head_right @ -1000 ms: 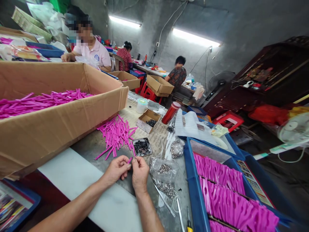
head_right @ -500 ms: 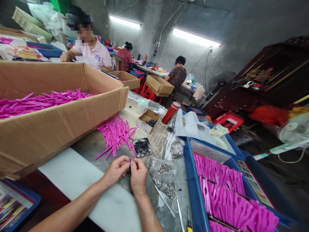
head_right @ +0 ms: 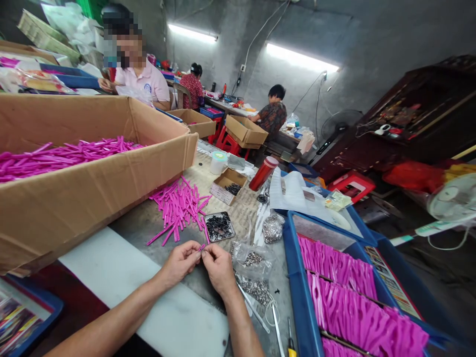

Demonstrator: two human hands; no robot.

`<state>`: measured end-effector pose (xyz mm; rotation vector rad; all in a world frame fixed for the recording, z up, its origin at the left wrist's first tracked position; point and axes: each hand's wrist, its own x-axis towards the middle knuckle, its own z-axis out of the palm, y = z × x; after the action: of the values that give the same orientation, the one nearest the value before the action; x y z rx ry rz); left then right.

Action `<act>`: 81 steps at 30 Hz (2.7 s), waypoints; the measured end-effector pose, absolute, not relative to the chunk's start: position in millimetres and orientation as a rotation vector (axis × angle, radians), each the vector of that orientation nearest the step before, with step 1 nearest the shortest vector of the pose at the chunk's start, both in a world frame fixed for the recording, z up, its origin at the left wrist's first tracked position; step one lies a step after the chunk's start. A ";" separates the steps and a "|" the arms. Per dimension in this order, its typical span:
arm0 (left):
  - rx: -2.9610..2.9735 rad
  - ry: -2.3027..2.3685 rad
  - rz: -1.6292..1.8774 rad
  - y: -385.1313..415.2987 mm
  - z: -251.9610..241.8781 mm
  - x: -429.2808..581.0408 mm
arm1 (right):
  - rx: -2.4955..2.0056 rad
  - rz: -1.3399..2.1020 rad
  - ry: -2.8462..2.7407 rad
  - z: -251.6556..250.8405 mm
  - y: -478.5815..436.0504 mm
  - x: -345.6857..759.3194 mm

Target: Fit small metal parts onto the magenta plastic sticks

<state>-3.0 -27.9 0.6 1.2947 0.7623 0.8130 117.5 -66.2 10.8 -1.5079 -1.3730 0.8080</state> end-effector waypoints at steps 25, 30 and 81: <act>1.337 0.815 0.805 -30.2 -1.5 -3.4 | -1.646 0.439 -1.194 -3.3 -69.6 97.9; 1.356 0.811 0.815 -30.4 -2.8 -3.0 | -1.676 0.390 -1.176 -5.9 -69.1 96.7; 1.266 0.802 0.773 -27.8 -2.2 -2.3 | -1.535 0.758 -1.067 0.7 -68.1 110.6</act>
<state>-2.3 -27.8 -2.2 1.2657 0.8015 0.7735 110.6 -68.1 0.7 -1.5346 -1.0669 0.7584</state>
